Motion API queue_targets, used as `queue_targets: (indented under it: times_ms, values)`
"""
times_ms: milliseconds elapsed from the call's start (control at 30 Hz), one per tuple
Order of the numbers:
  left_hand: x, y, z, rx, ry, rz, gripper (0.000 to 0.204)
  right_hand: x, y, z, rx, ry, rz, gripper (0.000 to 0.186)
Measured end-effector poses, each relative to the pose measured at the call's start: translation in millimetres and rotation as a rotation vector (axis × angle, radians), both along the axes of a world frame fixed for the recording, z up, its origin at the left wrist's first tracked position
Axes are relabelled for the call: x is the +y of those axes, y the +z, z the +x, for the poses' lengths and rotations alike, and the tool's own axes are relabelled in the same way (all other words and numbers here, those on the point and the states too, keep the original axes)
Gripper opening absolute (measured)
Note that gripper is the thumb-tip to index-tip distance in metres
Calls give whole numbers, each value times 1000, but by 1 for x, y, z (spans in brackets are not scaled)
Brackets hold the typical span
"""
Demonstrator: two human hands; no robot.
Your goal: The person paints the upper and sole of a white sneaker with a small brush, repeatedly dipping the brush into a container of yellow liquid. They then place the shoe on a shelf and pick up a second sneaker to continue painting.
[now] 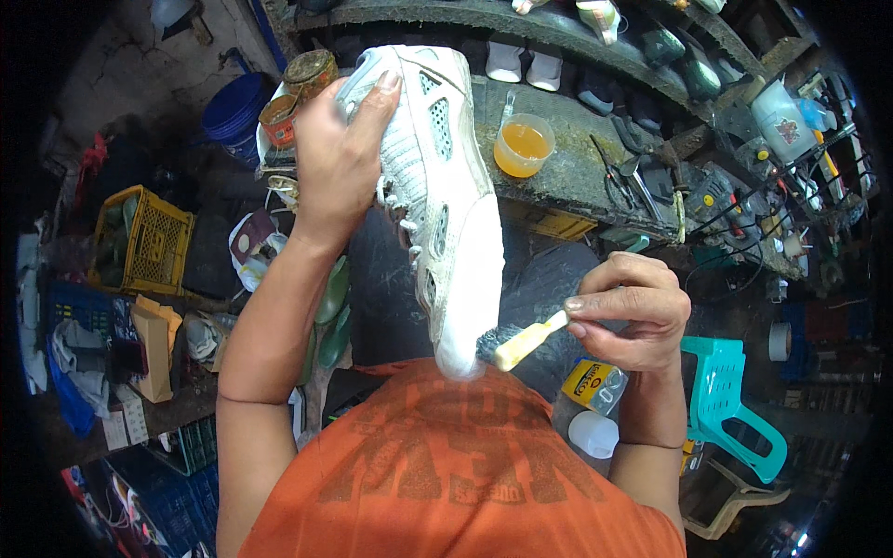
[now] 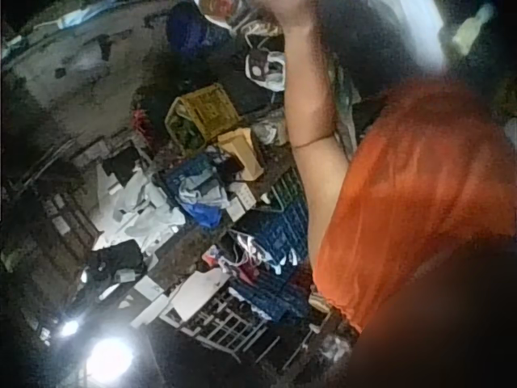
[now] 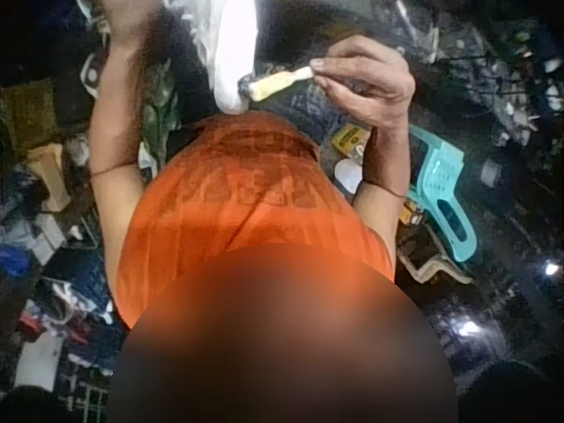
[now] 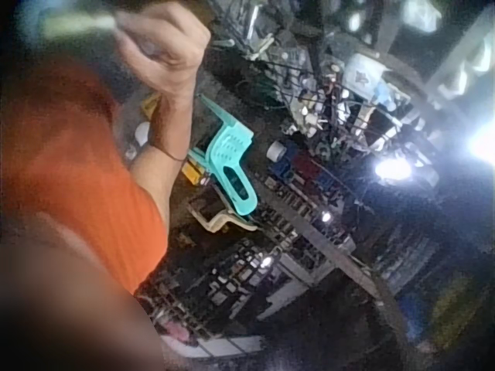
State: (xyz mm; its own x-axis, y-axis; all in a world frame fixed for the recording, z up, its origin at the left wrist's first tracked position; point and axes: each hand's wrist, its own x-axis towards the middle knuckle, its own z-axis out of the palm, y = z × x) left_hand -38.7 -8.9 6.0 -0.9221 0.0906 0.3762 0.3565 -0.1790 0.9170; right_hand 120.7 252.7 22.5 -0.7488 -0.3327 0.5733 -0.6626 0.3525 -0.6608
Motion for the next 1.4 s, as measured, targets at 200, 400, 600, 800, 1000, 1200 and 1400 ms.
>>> queue_targets:
  times_ms: [200,400,600,800,1000,1200,1400]
  values:
    - [3,-5,-6,-53,11,25,28,-2,0,1,34,-20,56,27]
    - [2,-14,-13,-162,-40,104,27,2,-2,2,4,41,53,24]
    - [8,-32,-15,-254,-151,310,30,-31,-4,-16,-78,-79,-223,20]
    - [1,-50,-17,-321,-157,437,33,-49,-12,-20,-157,139,-226,20]
    - [0,-66,-23,-412,-372,605,44,-63,7,-20,-231,205,84,15]
    - [-32,-86,-25,-558,-696,959,66,5,8,-42,-61,-646,110,14]
    - [-17,-83,-10,-521,-607,852,63,54,-20,-115,-147,-902,991,14]
